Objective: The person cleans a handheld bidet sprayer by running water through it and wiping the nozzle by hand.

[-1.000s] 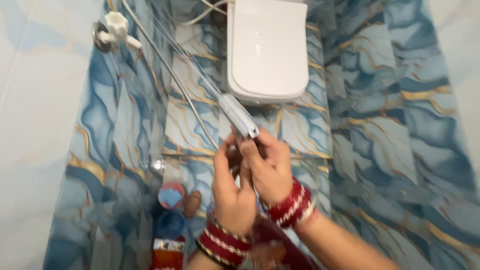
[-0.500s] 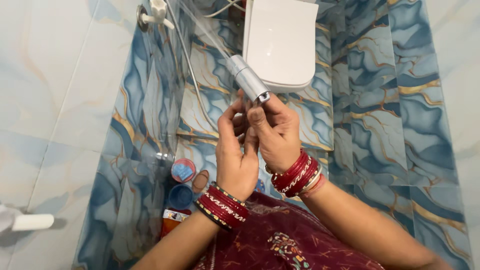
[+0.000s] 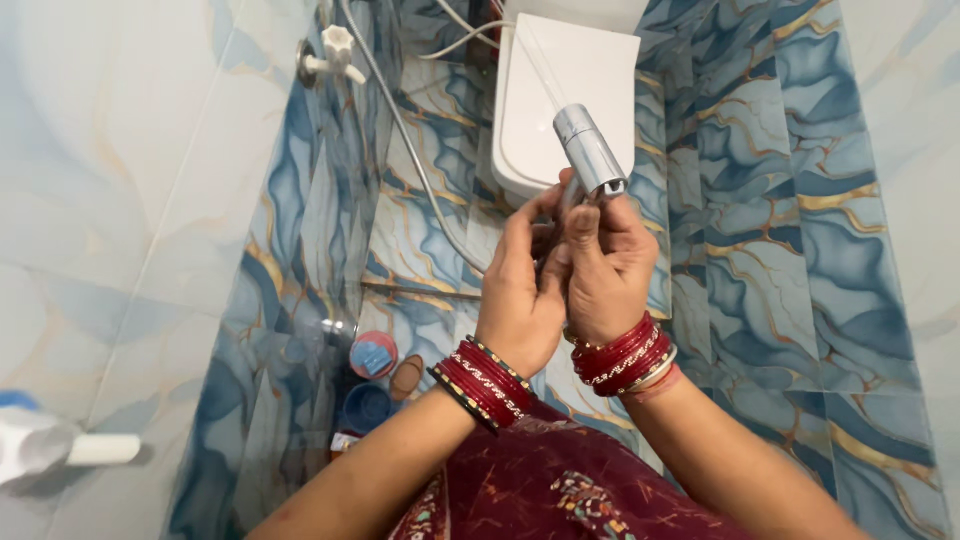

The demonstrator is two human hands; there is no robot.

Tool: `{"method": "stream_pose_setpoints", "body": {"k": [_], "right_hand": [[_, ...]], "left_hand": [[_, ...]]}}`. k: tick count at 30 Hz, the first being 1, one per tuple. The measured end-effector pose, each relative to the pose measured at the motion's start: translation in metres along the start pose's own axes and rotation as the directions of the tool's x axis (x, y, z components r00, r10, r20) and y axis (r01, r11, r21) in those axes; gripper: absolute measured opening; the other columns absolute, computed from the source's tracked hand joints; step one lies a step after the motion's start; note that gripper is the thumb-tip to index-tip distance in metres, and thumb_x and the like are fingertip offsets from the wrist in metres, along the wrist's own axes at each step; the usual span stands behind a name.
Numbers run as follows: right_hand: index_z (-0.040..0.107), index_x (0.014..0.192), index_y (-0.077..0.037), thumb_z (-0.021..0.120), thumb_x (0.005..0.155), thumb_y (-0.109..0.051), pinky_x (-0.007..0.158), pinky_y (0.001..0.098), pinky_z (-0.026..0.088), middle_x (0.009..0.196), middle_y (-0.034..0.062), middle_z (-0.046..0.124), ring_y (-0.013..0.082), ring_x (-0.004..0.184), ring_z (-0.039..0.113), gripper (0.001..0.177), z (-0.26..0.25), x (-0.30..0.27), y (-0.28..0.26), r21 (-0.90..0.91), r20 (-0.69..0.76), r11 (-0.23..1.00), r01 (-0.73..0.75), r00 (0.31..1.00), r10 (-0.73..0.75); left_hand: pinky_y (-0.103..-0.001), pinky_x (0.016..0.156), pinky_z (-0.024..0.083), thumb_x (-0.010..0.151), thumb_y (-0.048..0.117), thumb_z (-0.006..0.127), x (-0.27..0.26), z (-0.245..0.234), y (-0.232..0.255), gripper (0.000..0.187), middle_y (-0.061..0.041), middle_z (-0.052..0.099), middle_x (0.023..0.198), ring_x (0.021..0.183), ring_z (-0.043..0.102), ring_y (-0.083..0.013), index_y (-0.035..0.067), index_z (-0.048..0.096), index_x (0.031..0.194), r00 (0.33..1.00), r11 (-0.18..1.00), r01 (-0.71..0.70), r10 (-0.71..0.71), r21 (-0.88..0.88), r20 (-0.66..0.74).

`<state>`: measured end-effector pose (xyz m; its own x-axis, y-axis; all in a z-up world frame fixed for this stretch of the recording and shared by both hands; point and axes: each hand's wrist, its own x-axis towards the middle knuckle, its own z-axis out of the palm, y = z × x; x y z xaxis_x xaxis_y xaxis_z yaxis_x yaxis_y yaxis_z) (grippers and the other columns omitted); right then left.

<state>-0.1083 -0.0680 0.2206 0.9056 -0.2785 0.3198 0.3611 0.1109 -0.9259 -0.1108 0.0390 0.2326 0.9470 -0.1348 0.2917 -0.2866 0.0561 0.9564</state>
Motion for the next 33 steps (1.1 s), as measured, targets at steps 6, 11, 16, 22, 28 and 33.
{"method": "stream_pose_setpoints", "body": {"k": [6,11,16,22,28,33], "right_hand": [[0.064,0.133,0.005,0.064,0.108,-0.031,0.066,0.0167,0.041,0.09,-0.0075,0.057,0.0007,0.073,0.046,0.043,-0.015,0.007,0.003,-0.012,-0.007,0.999,-0.034,0.999,0.034],[0.065,0.128,0.005,0.063,0.109,-0.028,0.067,0.0175,0.044,0.094,-0.0049,0.061,0.0014,0.078,0.05,0.038,-0.011,-0.004,0.006,-0.001,0.023,0.99,-0.139,0.99,0.139],[0.063,0.13,0.002,0.06,0.105,-0.024,0.072,0.0197,0.053,0.104,0.0004,0.07,0.0049,0.085,0.062,0.037,-0.003,-0.025,0.008,-0.02,0.09,0.964,-0.266,0.96,0.267],[0.064,0.122,0.004,0.063,0.104,-0.021,0.071,0.0233,0.054,0.102,0.0058,0.072,0.0096,0.086,0.066,0.031,0.009,-0.059,0.023,0.04,0.209,0.906,-0.421,0.89,0.404],[0.063,0.125,0.005,0.066,0.104,-0.023,0.082,0.0272,0.058,0.105,0.006,0.071,0.0121,0.093,0.069,0.035,0.011,-0.082,0.035,0.089,0.272,0.886,-0.455,0.867,0.418],[0.063,0.129,0.004,0.067,0.103,-0.02,0.07,0.025,0.05,0.102,0.006,0.068,0.0104,0.084,0.061,0.036,0.006,-0.097,0.036,0.014,0.169,0.875,-0.485,0.863,0.476]], "left_hand": [[-0.036,0.093,0.057,0.103,0.011,0.058,0.003,0.015,-0.005,0.046,-0.016,0.069,0.126,0.11,0.072,-0.0257,0.007,0.045,0.147,0.999,0.999,0.048,-0.048,0.024,0.008],[-0.038,0.092,0.056,0.104,0.014,0.056,-0.01,0.012,-0.01,0.047,-0.017,0.068,0.124,0.109,0.071,-0.0277,0.003,0.042,0.147,0.994,0.993,0.112,-0.112,0.033,-0.016],[-0.038,0.09,0.057,0.102,0.016,0.056,-0.035,0.002,-0.015,0.045,-0.017,0.071,0.119,0.109,0.072,-0.0268,0.001,0.041,0.143,0.96,0.957,0.278,-0.276,0.081,-0.045],[-0.039,0.09,0.056,0.101,0.013,0.054,-0.07,-0.021,-0.02,0.045,-0.018,0.069,0.119,0.109,0.072,-0.0286,0.0,0.039,0.141,0.931,0.931,0.354,-0.342,0.09,-0.127],[-0.039,0.089,0.055,0.098,0.011,0.055,-0.092,-0.03,-0.032,0.046,-0.017,0.071,0.115,0.106,0.072,-0.0287,0.001,0.04,0.141,0.898,0.891,0.436,-0.422,0.129,-0.122],[-0.039,0.093,0.056,0.1,0.008,0.053,-0.099,-0.033,-0.035,0.044,-0.018,0.069,0.119,0.11,0.072,-0.0298,0.0,0.04,0.141,0.916,0.915,0.4,-0.398,0.055,-0.048]]}}
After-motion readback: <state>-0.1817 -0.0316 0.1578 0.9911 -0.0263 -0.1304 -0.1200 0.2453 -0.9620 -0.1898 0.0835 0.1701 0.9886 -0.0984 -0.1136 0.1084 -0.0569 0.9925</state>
